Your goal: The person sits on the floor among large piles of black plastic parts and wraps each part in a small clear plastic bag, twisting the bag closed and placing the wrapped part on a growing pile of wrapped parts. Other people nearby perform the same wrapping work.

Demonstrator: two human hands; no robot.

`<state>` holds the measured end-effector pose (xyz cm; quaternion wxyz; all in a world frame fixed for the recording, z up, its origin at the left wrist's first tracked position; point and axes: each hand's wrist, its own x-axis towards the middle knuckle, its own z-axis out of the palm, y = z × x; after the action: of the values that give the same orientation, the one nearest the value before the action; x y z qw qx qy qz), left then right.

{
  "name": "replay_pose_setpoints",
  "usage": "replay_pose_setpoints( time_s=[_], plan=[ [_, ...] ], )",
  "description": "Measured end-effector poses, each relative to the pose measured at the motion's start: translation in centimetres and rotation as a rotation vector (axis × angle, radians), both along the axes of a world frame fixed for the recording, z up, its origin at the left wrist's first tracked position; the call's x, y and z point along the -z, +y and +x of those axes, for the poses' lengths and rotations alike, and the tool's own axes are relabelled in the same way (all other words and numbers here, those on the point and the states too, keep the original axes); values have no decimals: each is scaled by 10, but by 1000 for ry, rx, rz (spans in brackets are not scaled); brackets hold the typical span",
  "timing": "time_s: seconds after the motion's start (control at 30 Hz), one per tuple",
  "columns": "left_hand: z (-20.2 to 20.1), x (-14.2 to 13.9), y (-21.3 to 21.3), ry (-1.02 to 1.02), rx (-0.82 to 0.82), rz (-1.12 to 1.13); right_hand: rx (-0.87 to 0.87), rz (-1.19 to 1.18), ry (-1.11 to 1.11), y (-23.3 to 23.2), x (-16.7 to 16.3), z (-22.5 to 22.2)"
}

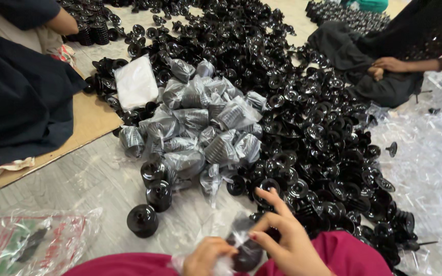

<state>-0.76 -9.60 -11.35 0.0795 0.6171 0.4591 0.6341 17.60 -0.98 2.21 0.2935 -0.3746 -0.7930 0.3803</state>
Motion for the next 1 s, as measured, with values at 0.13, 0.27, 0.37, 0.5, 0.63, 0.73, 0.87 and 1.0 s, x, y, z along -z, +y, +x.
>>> replay_pose_setpoints(
  time_s=[0.13, 0.27, 0.37, 0.5, 0.63, 0.73, 0.87, 1.0],
  plan=[
    [-21, 52, 22, -775, -203, -424, 59, 434, -46, 71, -52, -63],
    [-34, 72, 48, -1168, 122, -614, 321, 808, 37, 121, -90, -104],
    [-21, 65, 64, -932, -4, -729, 219, 762, -49, 109, -58, -144],
    [-27, 62, 70, -1022, -413, -614, -477, 353, -254, 80, 21, -200],
    [-45, 55, 65, -1085, -759, -422, -691, 414, -312, 87, 74, -247],
    [-45, 53, 62, -1025, -787, -253, -813, 495, -561, 93, 99, -265],
    [-45, 58, 61, -1085, -619, -247, -744, 542, -492, 92, 121, -259],
    [-48, 59, 54, -1065, -511, -285, -640, 471, -561, 81, 127, -223]
  ],
)
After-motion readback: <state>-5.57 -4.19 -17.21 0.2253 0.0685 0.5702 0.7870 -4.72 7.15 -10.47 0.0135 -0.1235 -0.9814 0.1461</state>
